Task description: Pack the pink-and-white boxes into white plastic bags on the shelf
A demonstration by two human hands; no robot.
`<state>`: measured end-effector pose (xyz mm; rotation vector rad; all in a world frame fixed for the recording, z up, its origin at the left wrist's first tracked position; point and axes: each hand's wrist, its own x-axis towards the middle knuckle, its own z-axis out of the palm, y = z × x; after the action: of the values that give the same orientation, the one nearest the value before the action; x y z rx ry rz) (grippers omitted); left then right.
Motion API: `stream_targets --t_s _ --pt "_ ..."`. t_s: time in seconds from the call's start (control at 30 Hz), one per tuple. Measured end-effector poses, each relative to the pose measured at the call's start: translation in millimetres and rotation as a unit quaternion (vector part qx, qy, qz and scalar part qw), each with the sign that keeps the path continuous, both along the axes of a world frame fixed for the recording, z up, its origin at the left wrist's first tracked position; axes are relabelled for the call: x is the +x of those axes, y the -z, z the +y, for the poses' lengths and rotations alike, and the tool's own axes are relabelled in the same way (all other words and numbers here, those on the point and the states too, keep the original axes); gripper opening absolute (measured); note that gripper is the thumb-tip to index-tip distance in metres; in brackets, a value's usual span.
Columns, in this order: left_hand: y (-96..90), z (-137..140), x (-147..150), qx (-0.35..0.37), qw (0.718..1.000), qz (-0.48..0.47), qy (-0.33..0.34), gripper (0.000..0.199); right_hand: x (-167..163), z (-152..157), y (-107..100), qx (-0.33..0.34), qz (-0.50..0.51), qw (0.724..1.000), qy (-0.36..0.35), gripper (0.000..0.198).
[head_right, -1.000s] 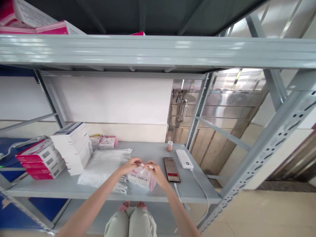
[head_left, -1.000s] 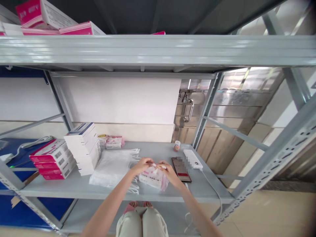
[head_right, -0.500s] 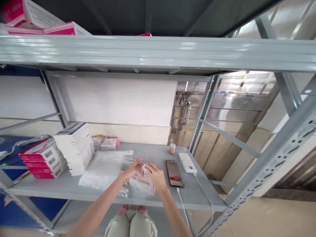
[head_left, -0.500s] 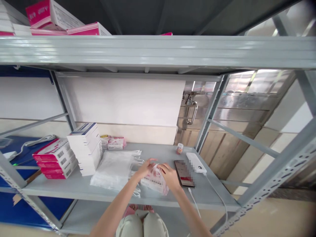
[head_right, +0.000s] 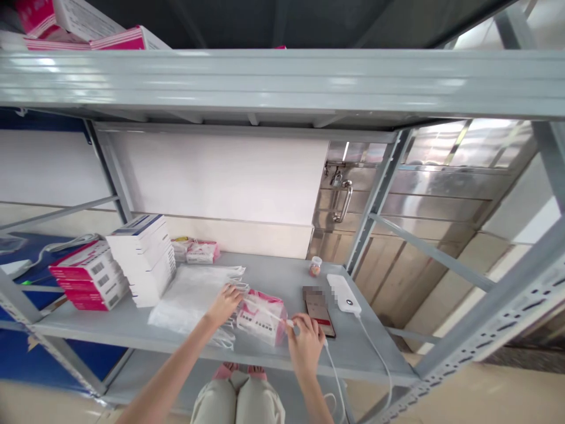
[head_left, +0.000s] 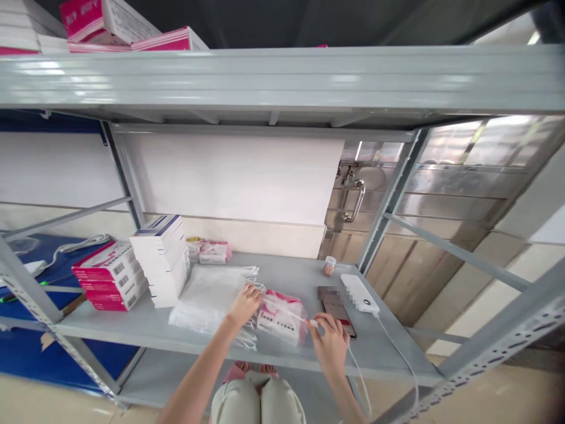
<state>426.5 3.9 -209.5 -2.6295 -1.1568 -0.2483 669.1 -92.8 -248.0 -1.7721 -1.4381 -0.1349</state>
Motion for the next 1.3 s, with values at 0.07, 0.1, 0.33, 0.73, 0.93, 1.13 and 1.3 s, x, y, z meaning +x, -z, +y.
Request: stream_targets --t_s 0.07,0.1,0.33,0.73,0.93,1.13,1.3 --pt "12.1 -3.9 -6.1 -0.002 1.000 0.025 0.001 0.024 4.2 -8.6 13.4 -0.043 0.013 0.999 0.017 0.042" --pt "16.2 -6.4 -7.1 -0.009 1.000 0.025 -0.004 0.025 5.2 -11.1 18.5 -0.054 0.017 0.998 0.020 0.042" --pt "7.9 -22.2 -0.6 -0.085 0.996 -0.001 -0.010 0.035 11.0 -8.2 24.1 -0.080 0.023 0.996 -0.036 0.032" --pt "4.4 -45.7 -3.8 -0.132 0.984 -0.099 -0.064 0.060 -29.3 43.9 -51.0 -0.329 -0.156 0.888 -0.280 0.112" --pt "5.9 -56.3 -2.8 -0.205 0.970 -0.122 -0.043 0.066 -28.7 53.6 -44.7 -0.316 -0.171 0.877 -0.319 0.107" --pt "18.8 -52.5 -3.7 -0.261 0.938 -0.225 -0.028 0.079 -17.9 51.8 -73.1 -0.312 -0.134 0.865 -0.368 0.089" --pt "23.8 -12.0 -3.1 -0.266 0.909 -0.322 0.011 0.095 -12.7 96.0 -104.4 -0.287 -0.122 0.871 -0.378 0.081"
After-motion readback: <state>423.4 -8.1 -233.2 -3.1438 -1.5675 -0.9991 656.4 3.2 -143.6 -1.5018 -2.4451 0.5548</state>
